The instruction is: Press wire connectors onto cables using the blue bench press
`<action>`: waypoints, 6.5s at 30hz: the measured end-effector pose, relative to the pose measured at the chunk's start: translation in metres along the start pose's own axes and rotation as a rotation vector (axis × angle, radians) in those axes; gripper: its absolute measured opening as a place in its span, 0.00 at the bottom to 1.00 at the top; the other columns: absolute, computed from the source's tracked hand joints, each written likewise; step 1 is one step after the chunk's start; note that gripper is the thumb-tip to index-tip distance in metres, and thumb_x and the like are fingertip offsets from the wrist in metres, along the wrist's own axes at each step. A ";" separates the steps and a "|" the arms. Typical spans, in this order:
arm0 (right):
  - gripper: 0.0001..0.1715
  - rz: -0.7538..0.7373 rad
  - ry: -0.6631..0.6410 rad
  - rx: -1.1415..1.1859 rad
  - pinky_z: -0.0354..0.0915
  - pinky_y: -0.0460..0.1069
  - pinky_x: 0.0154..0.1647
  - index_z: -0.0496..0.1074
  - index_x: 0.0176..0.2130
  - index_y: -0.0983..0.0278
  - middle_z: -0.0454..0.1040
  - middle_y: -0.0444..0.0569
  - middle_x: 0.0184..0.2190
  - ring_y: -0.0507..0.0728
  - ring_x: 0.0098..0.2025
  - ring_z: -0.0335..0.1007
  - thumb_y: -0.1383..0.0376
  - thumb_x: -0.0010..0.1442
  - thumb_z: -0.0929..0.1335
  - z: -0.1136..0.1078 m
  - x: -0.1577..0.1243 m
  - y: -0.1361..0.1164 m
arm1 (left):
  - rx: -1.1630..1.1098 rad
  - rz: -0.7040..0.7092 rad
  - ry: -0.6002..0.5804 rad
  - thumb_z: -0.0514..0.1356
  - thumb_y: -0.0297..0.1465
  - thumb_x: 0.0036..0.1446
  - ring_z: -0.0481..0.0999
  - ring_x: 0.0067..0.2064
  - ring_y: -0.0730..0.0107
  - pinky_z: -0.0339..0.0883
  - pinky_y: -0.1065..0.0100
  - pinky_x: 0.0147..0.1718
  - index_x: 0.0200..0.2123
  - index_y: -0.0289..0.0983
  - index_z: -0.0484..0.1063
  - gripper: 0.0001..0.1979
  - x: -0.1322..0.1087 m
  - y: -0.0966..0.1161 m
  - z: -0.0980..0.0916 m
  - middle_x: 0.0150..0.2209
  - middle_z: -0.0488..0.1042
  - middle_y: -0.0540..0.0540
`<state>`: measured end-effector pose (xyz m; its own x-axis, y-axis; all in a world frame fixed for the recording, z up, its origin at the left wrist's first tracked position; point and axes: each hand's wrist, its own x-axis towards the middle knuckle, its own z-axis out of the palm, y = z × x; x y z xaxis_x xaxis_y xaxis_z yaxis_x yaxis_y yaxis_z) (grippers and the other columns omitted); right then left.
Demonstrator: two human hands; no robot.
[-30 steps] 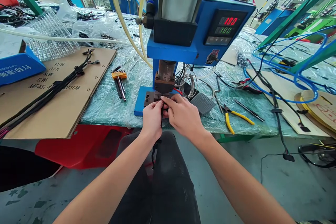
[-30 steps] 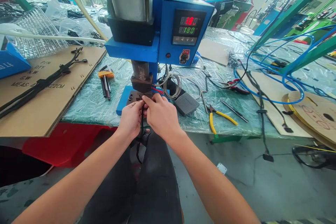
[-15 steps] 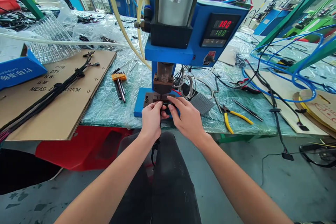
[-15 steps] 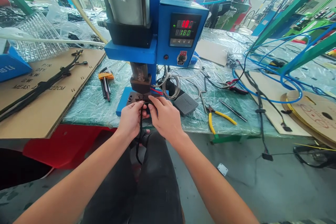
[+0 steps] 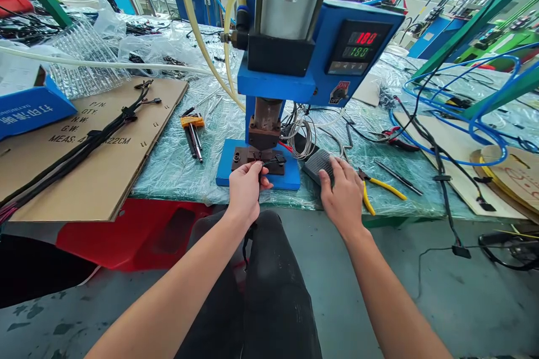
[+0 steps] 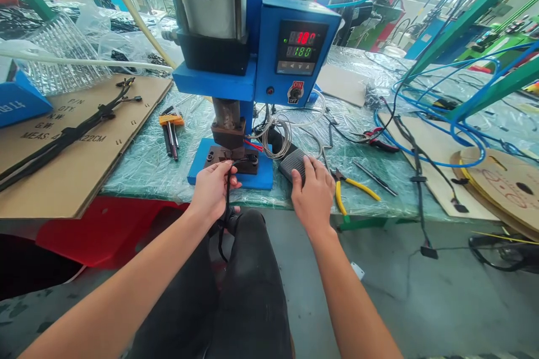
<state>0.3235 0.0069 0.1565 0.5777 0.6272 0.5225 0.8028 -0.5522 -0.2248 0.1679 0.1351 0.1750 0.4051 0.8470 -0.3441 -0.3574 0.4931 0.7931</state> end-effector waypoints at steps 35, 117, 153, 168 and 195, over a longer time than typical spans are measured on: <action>0.27 0.027 -0.038 0.079 0.56 0.61 0.63 0.69 0.59 0.64 0.70 0.56 0.59 0.64 0.62 0.61 0.53 0.69 0.58 0.008 -0.003 0.014 | 0.018 -0.046 0.055 0.65 0.30 0.48 0.64 0.19 0.79 0.64 0.72 0.21 0.25 0.35 0.68 0.08 -0.007 0.007 0.007 0.22 0.69 0.52; 0.10 0.154 -0.939 0.928 0.70 0.46 0.41 0.79 0.41 0.61 0.81 0.43 0.39 0.54 0.40 0.76 0.62 0.64 0.67 -0.114 -0.053 -0.117 | 0.280 -0.200 -0.464 0.61 0.40 0.61 0.69 0.28 0.74 0.62 0.72 0.29 0.37 0.35 0.76 0.13 -0.144 0.013 -0.097 0.28 0.75 0.47; 0.21 0.239 -0.807 1.152 0.67 0.48 0.42 0.78 0.42 0.62 0.78 0.48 0.35 0.55 0.39 0.73 0.50 0.66 0.65 -0.108 -0.041 -0.100 | 0.359 -0.120 -0.420 0.61 0.40 0.61 0.78 0.35 0.67 0.72 0.66 0.40 0.38 0.36 0.78 0.13 -0.149 0.008 -0.093 0.35 0.81 0.44; 0.21 0.076 -0.936 1.019 0.64 0.57 0.59 0.70 0.56 0.59 0.74 0.53 0.54 0.61 0.56 0.69 0.62 0.64 0.67 -0.072 -0.144 -0.098 | 0.267 -0.127 -0.343 0.65 0.41 0.58 0.80 0.37 0.65 0.73 0.64 0.41 0.38 0.35 0.78 0.14 -0.141 0.011 -0.089 0.35 0.82 0.42; 0.20 0.135 -0.911 1.307 0.71 0.48 0.44 0.78 0.47 0.59 0.81 0.51 0.41 0.58 0.43 0.77 0.51 0.67 0.64 -0.089 -0.110 -0.166 | 0.774 0.174 -0.194 0.53 0.47 0.64 0.66 0.25 0.72 0.63 0.72 0.26 0.40 0.37 0.78 0.22 -0.169 -0.015 -0.211 0.24 0.69 0.49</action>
<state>0.1135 -0.0192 0.2098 0.1585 0.9829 -0.0937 0.0329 -0.1001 -0.9944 -0.0731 0.0261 0.1151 0.5609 0.8146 -0.1476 0.2252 0.0215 0.9741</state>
